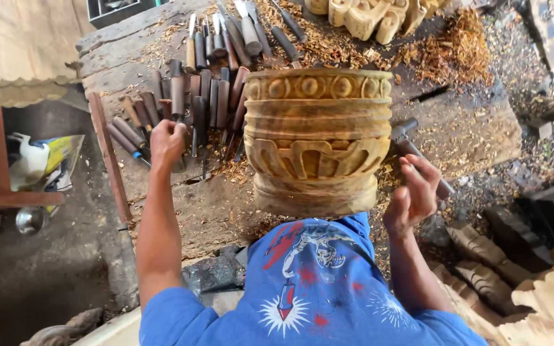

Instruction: The person carves decorative details into a cylindrical wooden object using a hammer and a chisel on a workbench covered in wood shavings.

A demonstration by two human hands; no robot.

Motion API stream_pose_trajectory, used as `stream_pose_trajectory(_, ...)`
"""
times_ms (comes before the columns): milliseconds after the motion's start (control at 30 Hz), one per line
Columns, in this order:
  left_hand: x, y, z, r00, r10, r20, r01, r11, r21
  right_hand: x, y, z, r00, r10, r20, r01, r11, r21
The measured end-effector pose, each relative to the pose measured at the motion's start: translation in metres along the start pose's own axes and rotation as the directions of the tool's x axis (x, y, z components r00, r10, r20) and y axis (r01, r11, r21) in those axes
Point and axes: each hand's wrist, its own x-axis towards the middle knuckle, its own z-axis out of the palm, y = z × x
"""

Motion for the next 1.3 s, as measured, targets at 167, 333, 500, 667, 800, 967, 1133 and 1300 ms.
stream_pose_trajectory(167,-0.079,0.037,-0.031,0.997,-0.031,-0.072,-0.026,0.733,-0.679,0.019,-0.045,0.006,0.939,-0.145,0.312,0.172,0.983,-0.062)
stream_pose_trajectory(333,-0.135,0.12,-0.05,0.987,0.11,-0.117,-0.16,0.635,-0.756,0.02,-0.048,0.014,0.895,-0.123,0.429,0.144,0.99,-0.016)
stream_pose_trajectory(500,-0.149,0.173,-0.09,0.991,0.131,-0.024,-0.056,0.243,-0.969,0.008,-0.032,0.02,0.936,-0.065,0.346,-0.041,0.956,0.29)
stream_pose_trajectory(667,-0.193,0.247,-0.104,0.873,0.446,-0.195,-0.438,0.545,-0.715,-0.003,0.015,-0.007,0.975,0.082,0.206,-0.103,0.99,0.095)
stream_pose_trajectory(800,-0.25,0.311,-0.059,0.564,0.773,0.291,-0.62,0.629,-0.469,0.008,0.067,-0.057,0.916,0.303,0.261,0.025,0.609,-0.793)
stream_pose_trajectory(967,-0.287,0.361,0.023,0.067,0.982,0.175,-0.96,0.112,-0.258,0.002,0.088,-0.07,0.833,0.508,0.218,0.023,0.362,-0.932)
stream_pose_trajectory(1133,-0.278,0.383,0.086,0.048,0.968,0.245,-0.992,0.074,-0.101,-0.02,0.121,-0.103,0.611,0.788,0.08,-0.485,0.451,-0.749)
stream_pose_trajectory(1300,-0.267,0.385,0.108,0.145,0.969,0.2,-0.984,0.163,-0.074,-0.048,0.128,-0.147,0.833,0.553,0.02,-0.517,0.791,-0.328)
